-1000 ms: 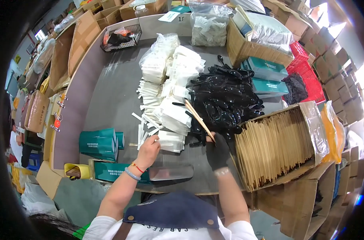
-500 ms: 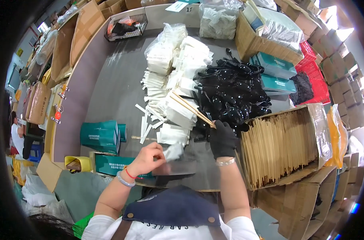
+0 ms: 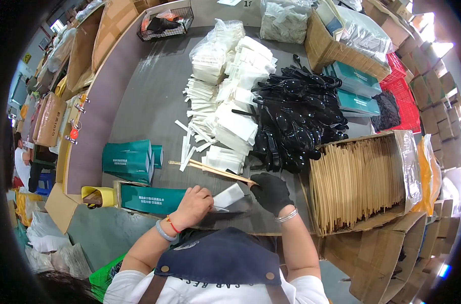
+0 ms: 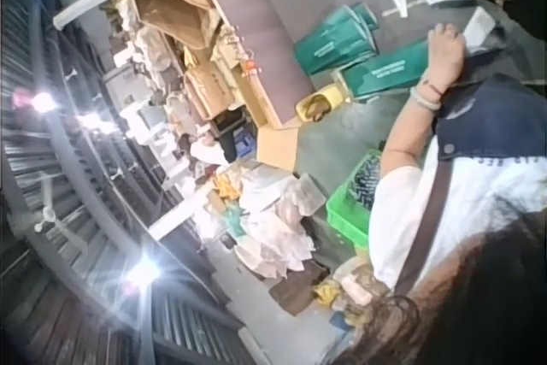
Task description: Packing black and white plastic strips into green paper sleeves at a factory workstation.
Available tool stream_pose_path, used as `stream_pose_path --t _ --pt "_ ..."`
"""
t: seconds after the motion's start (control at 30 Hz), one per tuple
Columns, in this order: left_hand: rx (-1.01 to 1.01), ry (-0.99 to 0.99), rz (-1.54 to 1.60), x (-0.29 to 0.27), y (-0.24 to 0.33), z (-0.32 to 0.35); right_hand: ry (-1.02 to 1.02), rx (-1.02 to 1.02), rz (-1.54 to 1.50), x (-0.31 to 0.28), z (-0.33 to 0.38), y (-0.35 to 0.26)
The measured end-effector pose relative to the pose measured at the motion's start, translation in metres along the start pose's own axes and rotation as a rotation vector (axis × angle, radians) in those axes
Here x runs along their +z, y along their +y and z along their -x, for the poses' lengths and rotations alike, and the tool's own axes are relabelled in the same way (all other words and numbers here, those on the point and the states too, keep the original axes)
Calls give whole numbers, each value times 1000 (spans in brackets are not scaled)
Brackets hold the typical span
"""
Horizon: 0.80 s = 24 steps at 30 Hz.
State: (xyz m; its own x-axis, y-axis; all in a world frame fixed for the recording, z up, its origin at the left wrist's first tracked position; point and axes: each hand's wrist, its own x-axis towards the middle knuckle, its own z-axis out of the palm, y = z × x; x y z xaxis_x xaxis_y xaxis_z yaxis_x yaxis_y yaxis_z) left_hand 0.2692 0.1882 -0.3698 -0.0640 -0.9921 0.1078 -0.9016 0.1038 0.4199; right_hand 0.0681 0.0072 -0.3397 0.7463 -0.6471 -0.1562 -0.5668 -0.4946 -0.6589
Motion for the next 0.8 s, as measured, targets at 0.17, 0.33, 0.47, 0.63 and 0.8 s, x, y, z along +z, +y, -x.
stream_pose_path --t 0.17,0.33,0.47,0.63,0.8 --pt "-57 77 232 -1 12 -12 119 25 -41 5 6 10" --pt "39 50 -64 31 24 -27 117 58 -60 1 4 3" --pt "78 -89 -67 22 20 -11 -23 50 24 -1 7 3" --pt "96 -46 -71 8 28 10 -107 -88 56 34 10 15" --pt "105 -123 -152 3 24 25 -245 -64 159 37 4 1"
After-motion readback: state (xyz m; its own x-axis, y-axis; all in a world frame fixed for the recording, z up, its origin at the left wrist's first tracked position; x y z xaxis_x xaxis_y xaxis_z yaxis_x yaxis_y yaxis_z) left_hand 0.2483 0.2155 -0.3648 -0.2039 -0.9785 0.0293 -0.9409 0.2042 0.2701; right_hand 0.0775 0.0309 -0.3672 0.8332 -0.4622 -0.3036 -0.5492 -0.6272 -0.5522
